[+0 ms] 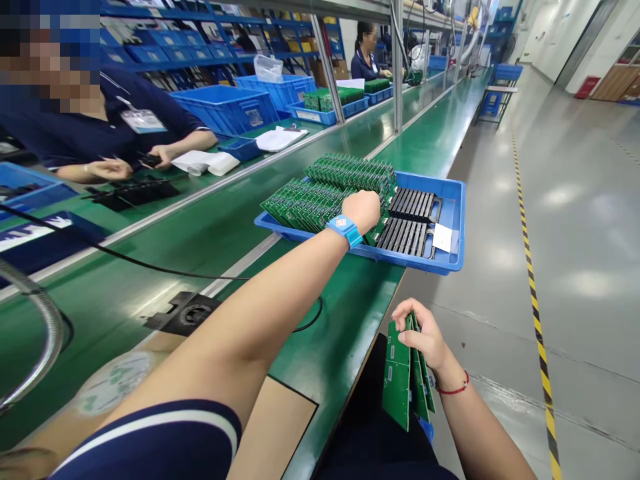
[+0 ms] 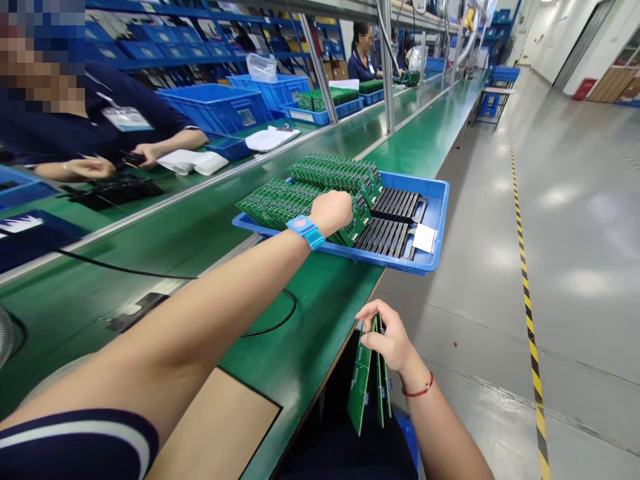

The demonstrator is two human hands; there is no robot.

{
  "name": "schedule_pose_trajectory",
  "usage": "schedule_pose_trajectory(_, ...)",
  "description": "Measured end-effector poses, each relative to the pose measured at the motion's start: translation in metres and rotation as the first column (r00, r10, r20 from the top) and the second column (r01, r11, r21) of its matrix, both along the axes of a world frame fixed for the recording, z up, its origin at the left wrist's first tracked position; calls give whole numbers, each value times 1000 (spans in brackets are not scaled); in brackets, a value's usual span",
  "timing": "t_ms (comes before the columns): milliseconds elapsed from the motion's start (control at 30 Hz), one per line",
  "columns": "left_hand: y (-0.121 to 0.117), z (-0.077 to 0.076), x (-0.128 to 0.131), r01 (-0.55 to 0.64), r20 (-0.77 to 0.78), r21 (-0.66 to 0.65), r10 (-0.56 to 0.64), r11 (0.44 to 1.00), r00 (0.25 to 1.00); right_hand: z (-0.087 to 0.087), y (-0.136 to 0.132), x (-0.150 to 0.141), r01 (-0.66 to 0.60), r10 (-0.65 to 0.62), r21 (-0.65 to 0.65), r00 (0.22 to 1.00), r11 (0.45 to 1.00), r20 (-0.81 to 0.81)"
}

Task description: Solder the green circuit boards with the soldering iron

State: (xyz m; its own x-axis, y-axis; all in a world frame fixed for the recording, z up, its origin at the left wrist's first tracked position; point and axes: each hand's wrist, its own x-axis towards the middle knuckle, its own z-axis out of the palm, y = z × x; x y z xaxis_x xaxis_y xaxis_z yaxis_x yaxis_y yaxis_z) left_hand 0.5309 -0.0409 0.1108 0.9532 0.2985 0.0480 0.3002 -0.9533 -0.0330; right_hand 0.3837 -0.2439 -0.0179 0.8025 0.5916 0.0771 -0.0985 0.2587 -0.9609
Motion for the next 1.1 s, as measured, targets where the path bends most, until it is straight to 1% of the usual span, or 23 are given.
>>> schedule_pose_trajectory(233,0,-2,-1,10,22,11,-10,1000,1000,1,-1,-1,-20,19,3,1000,1000,13)
schedule_pose_trajectory(433,-2,-2,-1,25,7,-6,-25,1000,1000,7,3,-1,-26,25,36,999,999,23)
schedule_pose_trajectory(533,-6,-1,-6,44,3,-14,-44,999,999,9,4,0,-25,23,48,999,999,36)
schedule_pose_trajectory(633,-13,6,-21,79,58,-10,-79,997,995,12,3,0,-9,7,64,999,998,34)
schedule_pose_trajectory(733,-18,21,-44,134,122,-22,-131,991,984,26,-1,7,33,-37,139,999,990,27)
schedule_pose_trajectory(833,-16,40,-67,212,86,-98,-203,972,975,54,-6,31,118,-136,237,989,964,61)
schedule_pose_trajectory(900,-11,52,-78,265,81,-182,-254,947,964,76,-6,61,186,-224,278,968,942,111)
schedule_pose_trajectory(967,-5,61,-83,287,113,-267,-266,920,957,96,2,100,280,-334,305,932,910,142)
schedule_pose_trajectory(1033,1,66,-84,275,138,-323,-242,906,960,110,17,141,361,-405,238,898,902,170)
schedule_pose_trajectory(1100,6,66,-83,249,136,-334,-215,909,967,118,35,179,402,-408,69,890,913,202)
